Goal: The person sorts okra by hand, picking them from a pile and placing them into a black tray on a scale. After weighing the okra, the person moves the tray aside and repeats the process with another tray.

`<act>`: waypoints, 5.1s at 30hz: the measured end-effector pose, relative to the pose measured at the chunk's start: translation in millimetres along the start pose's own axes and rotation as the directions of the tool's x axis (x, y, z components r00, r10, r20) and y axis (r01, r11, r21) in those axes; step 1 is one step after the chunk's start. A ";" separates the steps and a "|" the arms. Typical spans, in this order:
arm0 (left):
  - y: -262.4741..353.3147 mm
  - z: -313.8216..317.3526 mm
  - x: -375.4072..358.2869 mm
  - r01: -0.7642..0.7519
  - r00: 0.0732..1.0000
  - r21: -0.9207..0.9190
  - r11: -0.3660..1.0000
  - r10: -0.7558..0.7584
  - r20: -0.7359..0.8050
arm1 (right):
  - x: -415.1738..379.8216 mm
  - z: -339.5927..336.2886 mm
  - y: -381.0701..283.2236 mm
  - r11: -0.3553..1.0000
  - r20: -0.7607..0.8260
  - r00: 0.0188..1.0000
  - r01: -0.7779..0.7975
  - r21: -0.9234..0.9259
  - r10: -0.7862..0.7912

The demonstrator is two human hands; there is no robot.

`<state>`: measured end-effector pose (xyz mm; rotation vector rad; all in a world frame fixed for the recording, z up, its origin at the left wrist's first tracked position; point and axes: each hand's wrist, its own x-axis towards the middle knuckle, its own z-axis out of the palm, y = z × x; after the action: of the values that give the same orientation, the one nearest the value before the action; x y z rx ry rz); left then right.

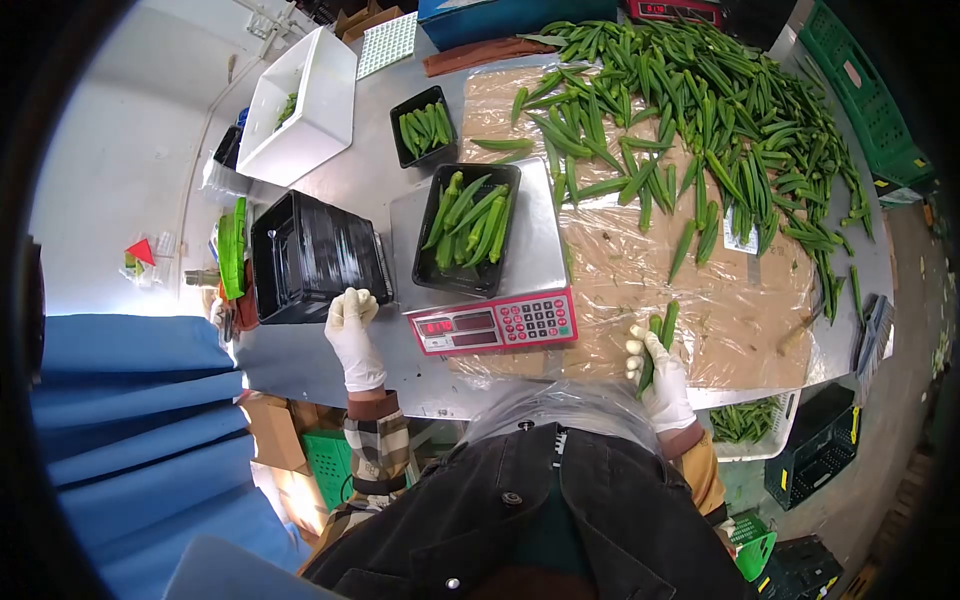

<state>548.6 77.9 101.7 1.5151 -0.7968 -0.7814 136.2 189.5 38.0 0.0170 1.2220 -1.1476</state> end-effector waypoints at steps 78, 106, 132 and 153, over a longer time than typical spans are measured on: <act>7.0 64.2 -10.8 -0.849 0.514 0.462 0.255 0.203 0.833 | 129.1 -75.1 -77.8 0.579 -0.146 0.669 0.489 -0.652 -0.729; -61.2 394.5 -160.9 -0.290 0.341 0.099 0.952 0.006 0.940 | -10.8 -150.3 -259.2 0.908 -0.175 0.891 0.408 -0.093 -0.418; -95.5 433.2 14.5 -0.958 0.278 0.285 -0.010 0.184 0.943 | 217.9 -19.6 -194.8 0.115 0.049 0.722 0.176 -0.978 -0.690; -59.6 450.1 -41.0 -0.509 0.704 0.610 0.608 -0.114 0.701 | 207.1 -6.5 -227.2 0.227 -0.015 0.864 0.116 -0.967 -0.503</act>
<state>151.5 -124.9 7.4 1.8105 -2.0942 -0.8644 -46.8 -55.7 6.6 -1.0830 2.1653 -0.5375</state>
